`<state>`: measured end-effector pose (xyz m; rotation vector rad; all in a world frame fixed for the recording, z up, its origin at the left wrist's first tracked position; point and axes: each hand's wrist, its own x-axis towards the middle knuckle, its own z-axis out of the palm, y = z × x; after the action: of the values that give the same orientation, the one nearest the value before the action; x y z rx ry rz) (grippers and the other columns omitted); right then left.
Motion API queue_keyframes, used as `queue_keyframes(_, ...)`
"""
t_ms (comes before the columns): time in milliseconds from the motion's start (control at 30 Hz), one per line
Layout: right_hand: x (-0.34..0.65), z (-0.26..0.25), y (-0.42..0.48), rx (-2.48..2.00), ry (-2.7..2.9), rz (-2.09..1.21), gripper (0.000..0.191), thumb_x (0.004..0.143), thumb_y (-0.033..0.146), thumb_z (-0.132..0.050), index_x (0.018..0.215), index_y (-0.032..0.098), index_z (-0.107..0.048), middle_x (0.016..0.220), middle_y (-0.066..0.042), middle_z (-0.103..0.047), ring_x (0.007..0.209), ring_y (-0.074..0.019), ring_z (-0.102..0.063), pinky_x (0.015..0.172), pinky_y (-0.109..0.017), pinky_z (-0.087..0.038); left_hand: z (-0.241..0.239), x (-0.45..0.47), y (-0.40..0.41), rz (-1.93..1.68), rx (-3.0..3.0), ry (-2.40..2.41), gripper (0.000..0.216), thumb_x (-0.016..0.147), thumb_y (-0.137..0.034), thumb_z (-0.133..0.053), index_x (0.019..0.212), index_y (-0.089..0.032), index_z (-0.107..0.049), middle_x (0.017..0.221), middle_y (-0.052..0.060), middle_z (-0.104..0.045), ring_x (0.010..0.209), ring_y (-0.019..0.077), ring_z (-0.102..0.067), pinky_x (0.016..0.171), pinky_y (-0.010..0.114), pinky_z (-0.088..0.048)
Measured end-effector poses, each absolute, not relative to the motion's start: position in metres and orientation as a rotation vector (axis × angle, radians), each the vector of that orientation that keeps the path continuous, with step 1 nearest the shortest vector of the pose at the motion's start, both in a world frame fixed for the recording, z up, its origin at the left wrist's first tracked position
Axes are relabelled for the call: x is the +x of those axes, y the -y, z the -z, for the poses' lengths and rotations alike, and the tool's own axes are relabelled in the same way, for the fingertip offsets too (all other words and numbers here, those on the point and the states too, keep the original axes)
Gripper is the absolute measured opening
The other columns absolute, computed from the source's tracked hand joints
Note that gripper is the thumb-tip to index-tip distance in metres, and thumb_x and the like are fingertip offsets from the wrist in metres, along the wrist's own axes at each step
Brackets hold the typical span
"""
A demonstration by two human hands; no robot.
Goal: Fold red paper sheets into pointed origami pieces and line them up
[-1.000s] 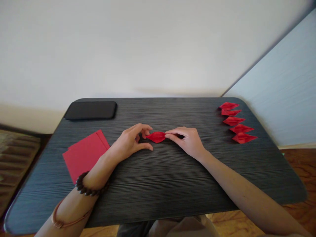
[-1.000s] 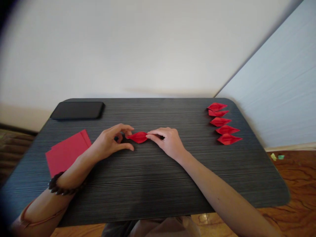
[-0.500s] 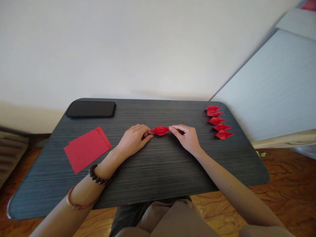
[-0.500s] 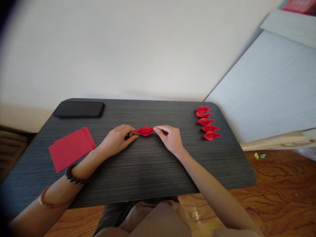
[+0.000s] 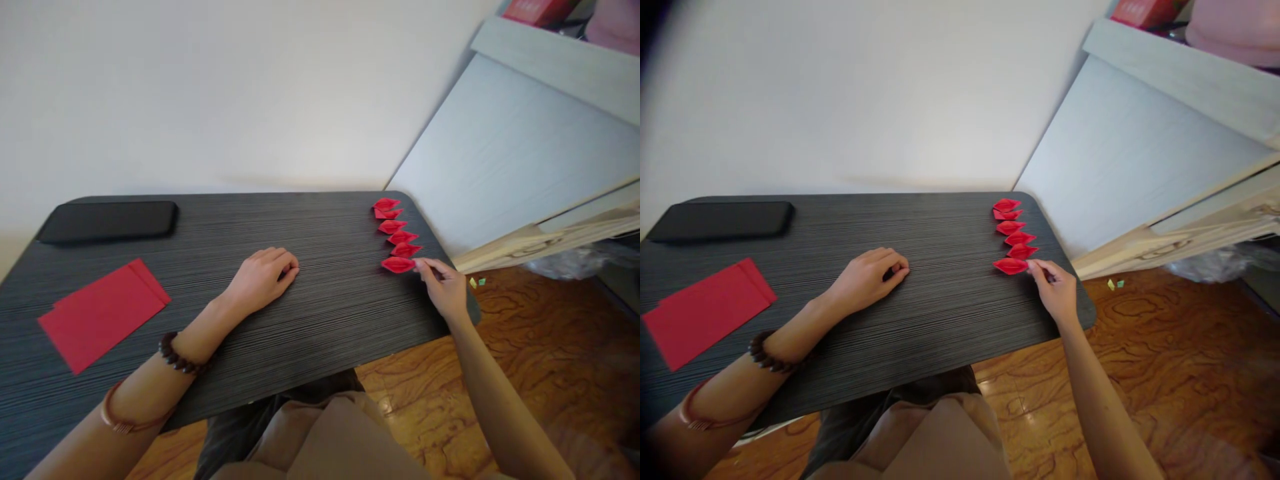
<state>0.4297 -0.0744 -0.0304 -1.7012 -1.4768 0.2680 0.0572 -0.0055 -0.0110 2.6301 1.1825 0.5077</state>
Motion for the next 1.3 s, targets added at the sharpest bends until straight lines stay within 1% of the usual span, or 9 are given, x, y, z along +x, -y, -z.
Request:
queue_keyframes(67,0.446,0.035,0.072,-1.724,1.462,-0.265,0.034,0.086,0.045,-0.053,0.093,0.017,-0.07,0.074,-0.004,-0.068,0.062,-0.0146,-0.059,0.06,-0.028,-0.047,0.012,0.057,0.007,-0.5,2.635,-1.177,0.019,0.091,-0.028,-0.042,0.088,-0.02,-0.059,0.08,0.002,-0.058,0.078,0.0177,-0.053,0.076,0.031,-0.041)
queue_keyframes(133,0.457,0.038,0.069,-1.743,1.46,-0.243,0.033,0.083,0.047,-0.056,0.09,0.018,-0.071,0.077,-0.004,-0.069,0.066,-0.0156,-0.06,0.063,-0.029,-0.047,0.013,0.056,0.008,-0.5,2.63,-1.171,0.02,0.091,-0.028,-0.041,0.089,-0.02,-0.059,0.081,0.002,-0.059,0.079,0.0178,-0.053,0.076,0.031,-0.041)
queue_keyframes(300,0.464,0.045,0.066,-1.783,1.457,-0.169,0.039,0.085,0.049,-0.051,0.093,0.016,-0.07,0.079,-0.006,-0.07,0.07,-0.0181,-0.063,0.067,-0.031,-0.049,0.016,0.053,0.009,-0.527,2.616,-1.143,0.02,0.089,-0.029,-0.043,0.09,-0.021,-0.061,0.081,0.002,-0.059,0.079,0.0178,-0.054,0.077,0.032,-0.041)
queue_keyframes(433,0.461,0.049,0.066,-1.812,1.452,-0.081,0.045,0.086,0.051,-0.048,0.107,0.015,-0.066,0.086,-0.009,-0.07,0.067,-0.0173,-0.061,0.064,-0.031,-0.05,0.018,0.053,0.008,-0.548,2.61,-1.122,0.019,0.088,-0.029,-0.044,0.09,-0.021,-0.061,0.082,0.002,-0.06,0.079,0.0181,-0.055,0.077,0.033,-0.041)
queue_keyframes(533,0.46,0.049,0.066,-1.815,1.472,-0.032,0.048,0.085,0.053,-0.049,0.109,0.015,-0.065,0.087,-0.009,-0.07,0.065,-0.0168,-0.06,0.064,-0.032,-0.05,0.018,0.053,0.008,-0.564,2.615,-1.11,0.019,0.088,-0.029,-0.044,0.09,-0.021,-0.061,0.082,0.002,-0.06,0.08,0.0185,-0.055,0.077,0.033,-0.041)
queue_keyframes(633,0.46,0.048,0.065,-1.813,1.499,0.01,0.047,0.085,0.053,-0.048,0.107,0.015,-0.066,0.083,-0.009,-0.069,0.065,-0.0167,-0.059,0.065,-0.032,-0.05,0.019,0.052,0.007,-0.571,2.618,-1.104,0.019,0.088,-0.029,-0.044,0.091,-0.022,-0.062,0.083,0.002,-0.061,0.08,0.0185,-0.056,0.077,0.034,-0.041)
queue_keyframes(800,0.455,0.045,0.066,-1.796,1.564,0.098,0.047,0.085,0.048,-0.052,0.117,0.015,-0.059,0.073,-0.004,-0.062,0.06,-0.0157,-0.053,0.063,-0.032,-0.048,0.02,0.052,0.009,-0.576,2.625,-1.104,0.017,0.086,-0.026,-0.046,0.092,-0.022,-0.061,0.085,0.002,-0.061,0.083,0.0187,-0.056,0.08,0.034,-0.042)
queue_keyframes(1100,0.436,0.039,0.072,-1.732,1.74,0.206,0.031,0.086,0.038,-0.051,0.108,0.021,-0.063,0.074,-0.002,-0.057,0.062,-0.0161,-0.05,0.065,-0.031,-0.045,0.021,0.056,0.011,-0.608,2.653,-1.14,0.019,0.089,-0.028,-0.045,0.096,-0.021,-0.061,0.101,0.005,-0.06,0.098,0.0222,-0.052,0.091,0.04,-0.04)
queue_keyframes(1300,0.401,0.034,0.074,-1.628,1.902,0.18,0.025,0.088,0.032,-0.049,0.105,0.02,-0.063,0.076,-0.004,-0.059,0.071,-0.0172,-0.055,0.073,-0.031,-0.045,0.023,0.056,0.013,-0.573,2.652,-1.255,0.032,0.09,-0.042,-0.046,0.115,-0.025,-0.056,0.129,0.006,-0.052,0.121,0.0271,-0.042,0.101,0.047,-0.033)
